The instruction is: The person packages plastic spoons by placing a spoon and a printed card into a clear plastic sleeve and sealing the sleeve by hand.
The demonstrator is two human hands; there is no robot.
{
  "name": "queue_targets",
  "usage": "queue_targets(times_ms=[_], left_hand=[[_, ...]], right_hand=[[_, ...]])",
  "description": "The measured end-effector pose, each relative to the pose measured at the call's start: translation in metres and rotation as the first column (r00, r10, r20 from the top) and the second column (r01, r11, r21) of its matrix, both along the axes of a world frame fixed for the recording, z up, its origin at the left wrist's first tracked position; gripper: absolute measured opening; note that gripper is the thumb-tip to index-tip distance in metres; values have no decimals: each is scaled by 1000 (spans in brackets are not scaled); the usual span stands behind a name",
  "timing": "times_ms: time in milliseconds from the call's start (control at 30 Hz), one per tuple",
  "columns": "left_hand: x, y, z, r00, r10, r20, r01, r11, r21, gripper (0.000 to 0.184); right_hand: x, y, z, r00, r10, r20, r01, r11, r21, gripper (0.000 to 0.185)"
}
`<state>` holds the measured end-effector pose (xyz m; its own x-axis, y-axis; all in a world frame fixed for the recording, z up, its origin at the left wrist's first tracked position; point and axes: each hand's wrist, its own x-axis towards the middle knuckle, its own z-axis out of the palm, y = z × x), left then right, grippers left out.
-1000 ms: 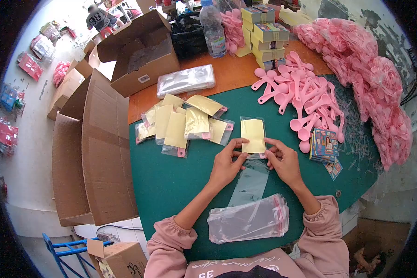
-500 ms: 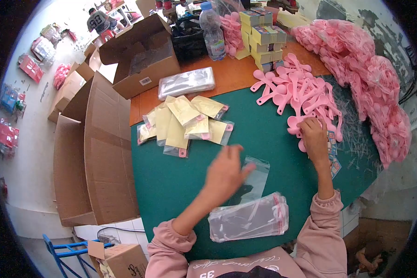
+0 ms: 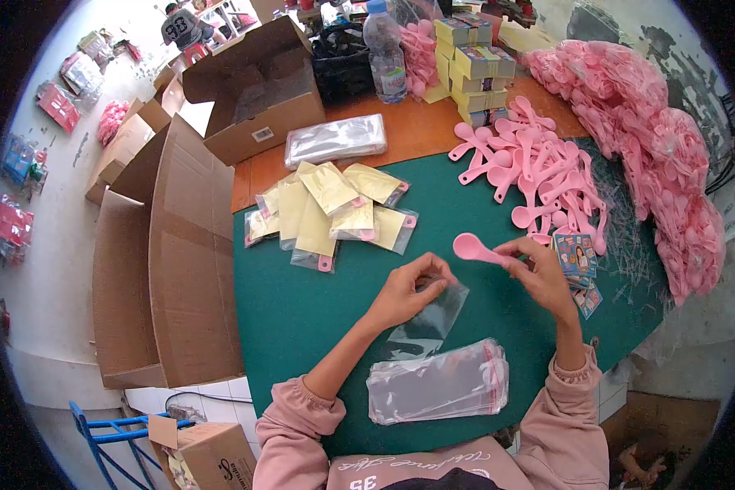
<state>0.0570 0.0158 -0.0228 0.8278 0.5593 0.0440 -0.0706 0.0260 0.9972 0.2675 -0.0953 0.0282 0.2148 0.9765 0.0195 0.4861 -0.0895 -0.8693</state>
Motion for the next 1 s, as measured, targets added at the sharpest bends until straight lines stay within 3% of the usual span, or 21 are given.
queue_targets(times_ms=[100,233,300,600,833,933,1000], left_hand=[[-1,-1,14,997,-43,-70,32,988,-150,34],[-1,-2,18,982,21,-188,-38,996,-86,40],[1,-3,18,982,15,-186,-32,996,-88,43],[2,-5,17,977,5,-211,-30,992,-119,38],[5,-8,18,988,-48,-149,25,988,-154,40],[1,-3,28,977,-30,-210,9,995,-103,30],[-2,5,26,897,-208,-390,134,969,-209,27]], right_hand=[[-8,2,7,982,-102,-158,112,992,59,17],[-12,3,3,981,-144,-132,160,979,123,14],[-19,4,3,931,-257,-260,308,934,182,15],[-34,7,2,932,-256,-255,312,927,210,36],[-44,12,-8,920,-223,-322,282,948,149,36],[-38,11,-5,882,-239,-406,326,932,157,36],[-34,11,-4,880,-282,-383,379,902,208,35]])
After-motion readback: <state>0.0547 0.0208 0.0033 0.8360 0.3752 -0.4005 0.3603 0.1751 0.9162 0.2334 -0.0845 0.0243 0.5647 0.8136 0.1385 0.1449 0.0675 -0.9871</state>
